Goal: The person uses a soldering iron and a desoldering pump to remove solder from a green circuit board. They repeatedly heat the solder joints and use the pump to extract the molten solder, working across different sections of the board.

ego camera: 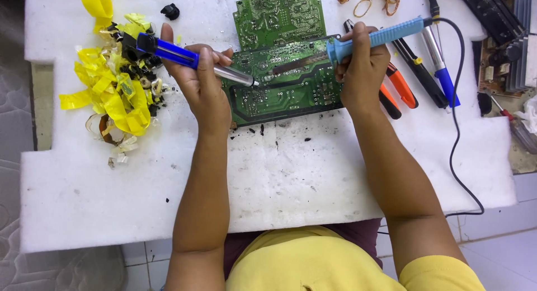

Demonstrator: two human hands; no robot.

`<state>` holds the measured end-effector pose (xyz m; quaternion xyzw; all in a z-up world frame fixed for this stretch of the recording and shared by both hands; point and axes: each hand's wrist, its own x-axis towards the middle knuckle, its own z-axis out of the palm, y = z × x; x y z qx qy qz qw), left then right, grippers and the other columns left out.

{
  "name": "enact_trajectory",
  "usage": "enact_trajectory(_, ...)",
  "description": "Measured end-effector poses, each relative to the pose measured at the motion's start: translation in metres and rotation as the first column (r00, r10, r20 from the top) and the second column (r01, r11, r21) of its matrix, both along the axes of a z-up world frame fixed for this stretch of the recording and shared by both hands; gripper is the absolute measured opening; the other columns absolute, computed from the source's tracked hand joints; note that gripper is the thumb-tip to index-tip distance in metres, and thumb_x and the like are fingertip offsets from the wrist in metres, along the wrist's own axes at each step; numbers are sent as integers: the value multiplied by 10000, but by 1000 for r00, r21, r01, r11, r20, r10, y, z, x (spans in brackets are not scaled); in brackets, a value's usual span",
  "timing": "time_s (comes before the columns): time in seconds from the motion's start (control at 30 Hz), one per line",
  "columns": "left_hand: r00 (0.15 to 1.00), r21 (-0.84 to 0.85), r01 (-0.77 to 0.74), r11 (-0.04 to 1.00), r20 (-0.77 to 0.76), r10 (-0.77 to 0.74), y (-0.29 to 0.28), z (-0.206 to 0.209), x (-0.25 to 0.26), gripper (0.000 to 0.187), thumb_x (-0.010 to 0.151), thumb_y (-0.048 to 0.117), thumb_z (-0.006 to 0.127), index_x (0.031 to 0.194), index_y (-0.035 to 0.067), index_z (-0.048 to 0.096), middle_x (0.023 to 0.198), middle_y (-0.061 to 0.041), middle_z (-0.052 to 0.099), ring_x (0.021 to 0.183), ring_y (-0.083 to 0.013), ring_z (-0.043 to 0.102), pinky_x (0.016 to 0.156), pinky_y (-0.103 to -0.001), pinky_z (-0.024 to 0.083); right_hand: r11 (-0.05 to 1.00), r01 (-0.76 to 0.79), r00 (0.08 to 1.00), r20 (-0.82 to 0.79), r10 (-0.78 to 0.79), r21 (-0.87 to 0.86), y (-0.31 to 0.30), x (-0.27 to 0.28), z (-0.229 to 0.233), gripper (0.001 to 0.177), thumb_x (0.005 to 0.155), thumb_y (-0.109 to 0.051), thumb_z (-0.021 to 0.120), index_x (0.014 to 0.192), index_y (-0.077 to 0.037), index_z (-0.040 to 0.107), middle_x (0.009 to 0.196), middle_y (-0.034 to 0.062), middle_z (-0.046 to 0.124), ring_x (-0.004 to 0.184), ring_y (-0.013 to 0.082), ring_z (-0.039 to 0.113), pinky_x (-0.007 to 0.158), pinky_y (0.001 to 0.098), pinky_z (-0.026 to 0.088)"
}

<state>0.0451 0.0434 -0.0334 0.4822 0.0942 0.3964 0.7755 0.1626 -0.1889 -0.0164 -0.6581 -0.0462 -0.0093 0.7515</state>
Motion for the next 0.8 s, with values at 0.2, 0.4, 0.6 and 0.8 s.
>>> enact_trajectory(0.2,997,157,68,985,14,-71,-2,12,-4,429,1179,60,575,1596,107,486,1111,-42,612,928,-183,644,1045,-437,632,1000,9,1000,4,-8,-17,-11,0,-15,379,1114,-481,596,932,-157,670,610,-7,523,472,120,528,435,263,423)
enact_trajectory(0.4,956,10,215,977,203,-212,-3,40,-12,822,951,825,305,862,97,675,747,-43,567,632,-163,569,623,-302,501,998,-41,988,148,48,-55,-13,-5,-15,328,1178,-394,563,976,-151,652,663,13,546,527,123,550,480,259,442)
enact_trajectory(0.6,954,117,233,966,164,-250,-9,44,-14,687,1055,691,451,740,109,635,635,-33,512,595,-155,487,558,-307,418,988,-91,944,305,126,-126,-12,-16,-14,342,1201,-373,561,1013,-98,637,702,47,576,531,139,545,484,261,436)
enact_trajectory(0.8,982,287,141,948,83,-171,-24,12,2,427,1223,319,542,1604,130,506,891,-23,608,645,-115,466,573,-251,432,987,-99,938,319,134,-125,-16,-15,-15,313,1236,-310,525,1038,-90,628,722,52,589,542,147,556,495,266,437)
